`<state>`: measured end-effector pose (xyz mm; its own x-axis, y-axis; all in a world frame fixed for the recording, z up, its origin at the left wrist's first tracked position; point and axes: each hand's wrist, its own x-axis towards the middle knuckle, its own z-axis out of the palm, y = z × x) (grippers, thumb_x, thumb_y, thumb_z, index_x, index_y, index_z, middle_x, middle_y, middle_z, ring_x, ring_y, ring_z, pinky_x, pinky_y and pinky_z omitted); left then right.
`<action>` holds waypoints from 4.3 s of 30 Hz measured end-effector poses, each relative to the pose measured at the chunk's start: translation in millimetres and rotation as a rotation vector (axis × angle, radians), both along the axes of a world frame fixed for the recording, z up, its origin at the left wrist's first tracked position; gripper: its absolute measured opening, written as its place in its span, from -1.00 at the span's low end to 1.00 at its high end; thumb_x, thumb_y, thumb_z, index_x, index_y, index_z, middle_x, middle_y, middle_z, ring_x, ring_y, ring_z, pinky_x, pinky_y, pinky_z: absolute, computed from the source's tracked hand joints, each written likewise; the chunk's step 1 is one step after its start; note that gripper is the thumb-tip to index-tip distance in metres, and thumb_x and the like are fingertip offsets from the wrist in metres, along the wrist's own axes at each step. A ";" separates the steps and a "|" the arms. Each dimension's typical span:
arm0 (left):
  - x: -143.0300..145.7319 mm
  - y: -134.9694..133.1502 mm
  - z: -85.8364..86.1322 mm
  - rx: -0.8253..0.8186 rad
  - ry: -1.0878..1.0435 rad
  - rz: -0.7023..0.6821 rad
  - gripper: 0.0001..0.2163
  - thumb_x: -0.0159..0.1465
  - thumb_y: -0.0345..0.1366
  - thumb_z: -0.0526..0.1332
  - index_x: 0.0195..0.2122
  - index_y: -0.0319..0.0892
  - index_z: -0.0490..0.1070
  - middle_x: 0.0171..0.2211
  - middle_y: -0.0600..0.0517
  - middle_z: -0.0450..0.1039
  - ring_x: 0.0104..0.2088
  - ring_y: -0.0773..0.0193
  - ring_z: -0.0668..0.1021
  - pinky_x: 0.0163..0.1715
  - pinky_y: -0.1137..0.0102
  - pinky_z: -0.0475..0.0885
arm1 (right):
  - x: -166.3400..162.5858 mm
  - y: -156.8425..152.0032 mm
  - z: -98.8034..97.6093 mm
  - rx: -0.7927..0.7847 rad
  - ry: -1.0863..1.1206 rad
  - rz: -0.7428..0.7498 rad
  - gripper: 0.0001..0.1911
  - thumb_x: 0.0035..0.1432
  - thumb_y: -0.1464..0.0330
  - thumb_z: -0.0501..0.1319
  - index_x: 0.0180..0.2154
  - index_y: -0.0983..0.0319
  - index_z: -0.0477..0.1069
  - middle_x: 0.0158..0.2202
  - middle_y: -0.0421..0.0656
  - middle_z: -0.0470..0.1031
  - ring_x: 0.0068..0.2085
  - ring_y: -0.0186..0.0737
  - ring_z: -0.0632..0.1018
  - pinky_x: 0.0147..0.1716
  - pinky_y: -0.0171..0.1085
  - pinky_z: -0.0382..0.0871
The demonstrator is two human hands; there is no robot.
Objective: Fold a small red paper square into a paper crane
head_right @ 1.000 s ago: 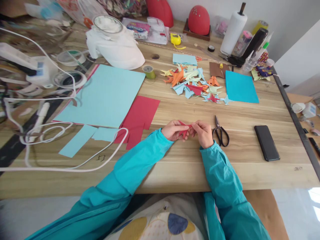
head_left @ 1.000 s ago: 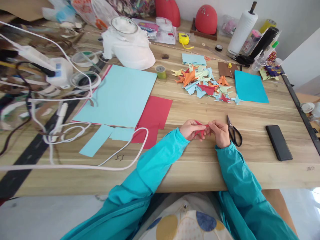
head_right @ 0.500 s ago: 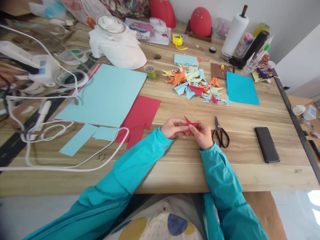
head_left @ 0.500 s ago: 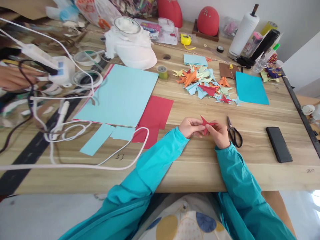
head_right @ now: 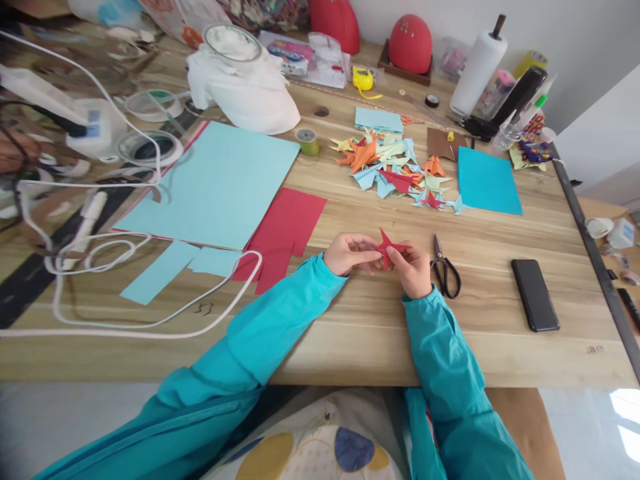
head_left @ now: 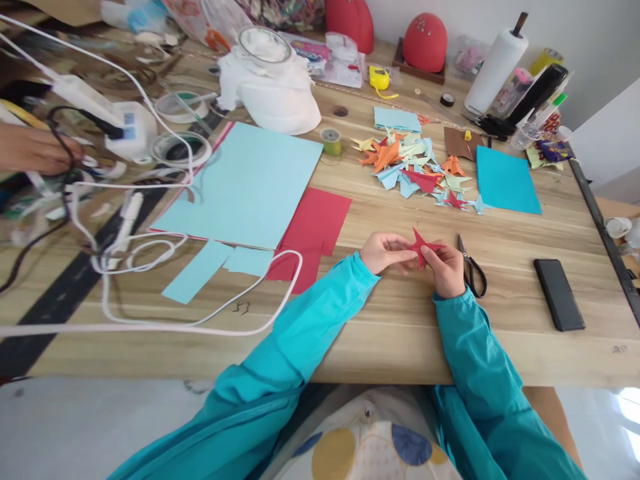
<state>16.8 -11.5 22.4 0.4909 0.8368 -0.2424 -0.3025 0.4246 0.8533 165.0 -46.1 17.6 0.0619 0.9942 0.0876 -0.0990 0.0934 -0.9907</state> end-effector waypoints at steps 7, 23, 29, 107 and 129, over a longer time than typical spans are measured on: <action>0.0 0.6 0.5 0.016 0.006 -0.046 -0.70 -0.13 -0.22 0.42 -0.49 -0.37 0.44 -0.62 -0.02 0.48 -0.64 0.32 0.51 -0.64 0.43 0.47 | -0.6 -0.3 3.5 -0.031 -0.084 0.041 -0.81 0.00 0.26 0.28 -0.49 0.27 0.43 -0.60 -0.21 0.47 -0.60 -0.37 0.43 -0.61 -0.34 0.31; -1.7 5.3 -5.9 -0.152 -0.127 -0.147 -0.70 -0.04 -0.17 0.33 -0.50 -0.37 0.40 -0.63 -0.09 0.48 -0.65 0.17 0.53 -0.69 0.33 0.46 | 1.3 -0.1 -4.8 -0.044 0.066 0.004 -0.84 -0.02 0.32 0.29 -0.55 0.25 0.42 -0.68 -0.26 0.39 -0.66 -0.41 0.33 -0.66 -0.37 0.17; -0.2 1.6 -3.3 -0.005 -0.035 -0.029 -0.69 -0.09 -0.21 0.37 -0.40 -0.34 0.44 -0.60 -0.03 0.49 -0.57 0.21 0.55 -0.64 0.39 0.46 | 0.9 -0.3 -4.6 -0.051 -0.003 0.021 -0.82 -0.02 0.28 0.29 -0.54 0.24 0.41 -0.66 -0.26 0.39 -0.63 -0.38 0.35 -0.63 -0.35 0.21; 9.9 -10.5 -14.3 0.246 0.093 0.065 -0.76 -0.10 -0.20 0.38 -0.53 -0.27 0.45 -0.54 0.04 0.48 -0.47 0.33 0.50 -0.37 0.41 0.40 | -0.7 -5.8 1.5 -0.008 -0.095 -0.025 -0.51 0.12 0.07 0.09 -0.68 0.25 0.28 -0.71 -0.24 0.27 -0.63 -0.39 0.28 -0.59 -0.33 0.14; 13.2 -11.0 -2.6 0.204 0.099 0.124 -0.72 -0.19 -0.23 0.42 -0.53 -0.27 0.42 -0.64 0.09 0.43 -0.61 0.42 0.40 -0.60 0.48 0.31 | -1.9 -4.7 -3.2 0.074 -0.166 -0.093 -0.59 0.13 0.16 0.14 -0.65 0.25 0.24 -0.67 -0.27 0.21 -0.58 -0.41 0.23 -0.56 -0.35 0.12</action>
<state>30.0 -22.4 19.9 0.3639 0.9256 -0.1041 -0.2520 0.2055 0.9457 163.1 -50.8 14.4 0.1314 0.9755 0.1764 0.0777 0.1673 -0.9828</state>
